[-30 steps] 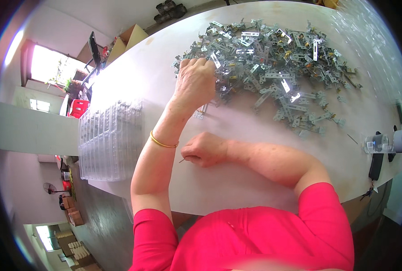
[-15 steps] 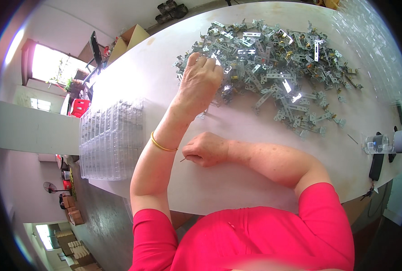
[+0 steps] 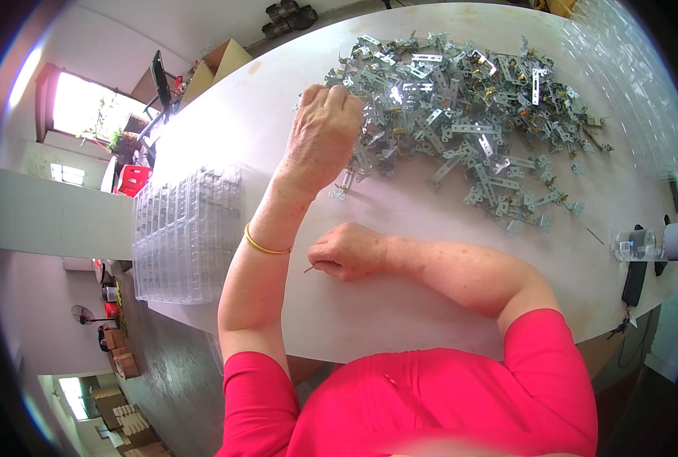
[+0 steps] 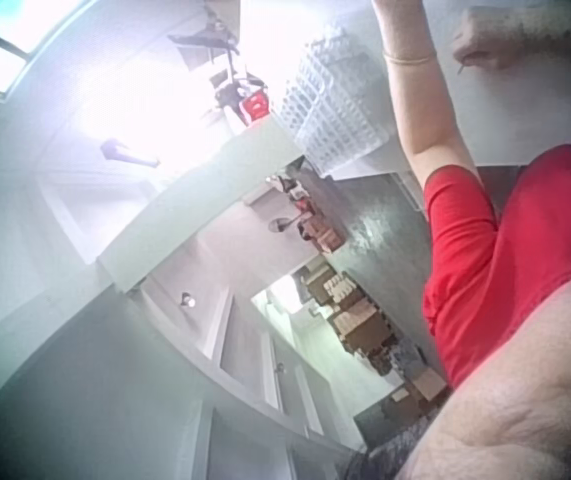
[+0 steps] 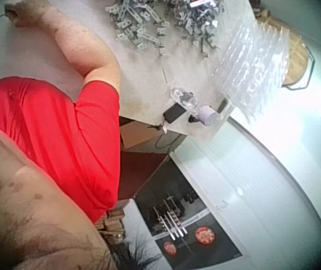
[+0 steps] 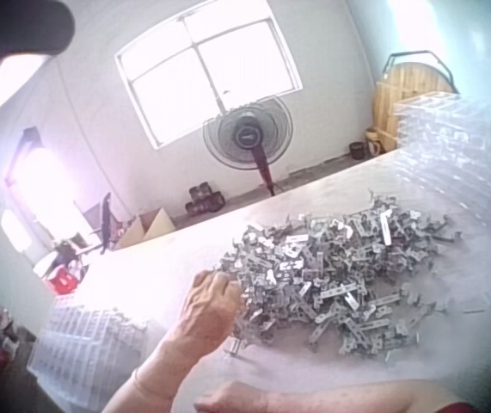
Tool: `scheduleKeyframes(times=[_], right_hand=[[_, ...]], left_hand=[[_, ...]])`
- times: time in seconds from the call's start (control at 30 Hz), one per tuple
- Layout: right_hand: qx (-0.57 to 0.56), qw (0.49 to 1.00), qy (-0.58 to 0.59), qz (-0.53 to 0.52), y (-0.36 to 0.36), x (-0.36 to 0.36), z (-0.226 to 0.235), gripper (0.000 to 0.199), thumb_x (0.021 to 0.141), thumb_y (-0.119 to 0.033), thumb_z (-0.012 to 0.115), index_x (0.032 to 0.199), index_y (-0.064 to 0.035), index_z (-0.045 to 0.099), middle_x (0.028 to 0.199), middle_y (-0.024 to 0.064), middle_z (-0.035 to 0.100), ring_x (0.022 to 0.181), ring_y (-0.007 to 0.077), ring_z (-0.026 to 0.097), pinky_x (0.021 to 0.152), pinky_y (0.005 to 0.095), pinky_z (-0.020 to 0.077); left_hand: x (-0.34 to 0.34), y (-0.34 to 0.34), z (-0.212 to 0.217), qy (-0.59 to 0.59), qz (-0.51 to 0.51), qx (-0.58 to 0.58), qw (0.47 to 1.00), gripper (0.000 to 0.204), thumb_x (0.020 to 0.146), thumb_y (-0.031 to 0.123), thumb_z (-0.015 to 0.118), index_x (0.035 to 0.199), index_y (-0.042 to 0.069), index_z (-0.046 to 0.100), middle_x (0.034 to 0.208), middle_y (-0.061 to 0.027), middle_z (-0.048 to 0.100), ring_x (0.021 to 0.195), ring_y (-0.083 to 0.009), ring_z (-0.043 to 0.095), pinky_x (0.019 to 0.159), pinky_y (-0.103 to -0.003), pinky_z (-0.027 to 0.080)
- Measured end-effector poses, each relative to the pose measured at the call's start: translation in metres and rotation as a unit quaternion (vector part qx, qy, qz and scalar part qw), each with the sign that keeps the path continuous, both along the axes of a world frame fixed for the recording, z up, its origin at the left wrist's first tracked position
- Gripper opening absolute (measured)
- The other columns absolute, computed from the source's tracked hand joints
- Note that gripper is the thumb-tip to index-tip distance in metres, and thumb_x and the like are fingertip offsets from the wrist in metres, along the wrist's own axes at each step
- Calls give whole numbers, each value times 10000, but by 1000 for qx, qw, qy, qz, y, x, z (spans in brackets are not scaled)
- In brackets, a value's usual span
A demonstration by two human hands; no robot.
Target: Manually assemble small metal hinges or brackets by inserting a pin into the joint and placing the finished piece into a plastic tray.
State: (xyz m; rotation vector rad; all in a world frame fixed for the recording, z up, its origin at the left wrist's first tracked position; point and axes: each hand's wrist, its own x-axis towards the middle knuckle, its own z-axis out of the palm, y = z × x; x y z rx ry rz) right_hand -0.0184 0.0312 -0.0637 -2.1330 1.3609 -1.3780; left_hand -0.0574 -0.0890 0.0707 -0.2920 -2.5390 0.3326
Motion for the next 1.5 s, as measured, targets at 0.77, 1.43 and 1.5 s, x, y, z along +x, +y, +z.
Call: scheduleKeyframes(times=[0.77, 1.43, 1.5], right_hand=[[-13, 1000, -23, -1, -1, 1, -1, 100, 849, -136, 638, 801, -82, 569, 742, 103, 628, 742, 340, 643, 657, 469, 506], [11, 1000, -12, 1, 0, -1, 0, 81, 854, -121, 651, 833, -90, 579, 774, 89, 617, 763, 318, 635, 655, 443, 509], [13, 1000, -10, 2, 0, -2, -1, 76, 853, -121, 651, 838, -93, 583, 774, 89, 618, 762, 320, 635, 656, 447, 509]], left_hand=[[3, 3, -15, -2, 4, 19, 1000, 163, 733, -21, 622, 882, 34, 587, 909, -120, 554, 929, -287, 581, 970, -402, 441], [32, 9, -13, 61, 110, 196, 973, 264, 862, 54, 700, 1100, 44, 584, 1092, -144, 565, 981, -354, 572, 875, -434, 478], [29, 10, -16, 68, 104, 223, 967, 233, 876, 43, 688, 1085, 36, 586, 1080, -159, 567, 967, -352, 571, 849, -432, 488]])
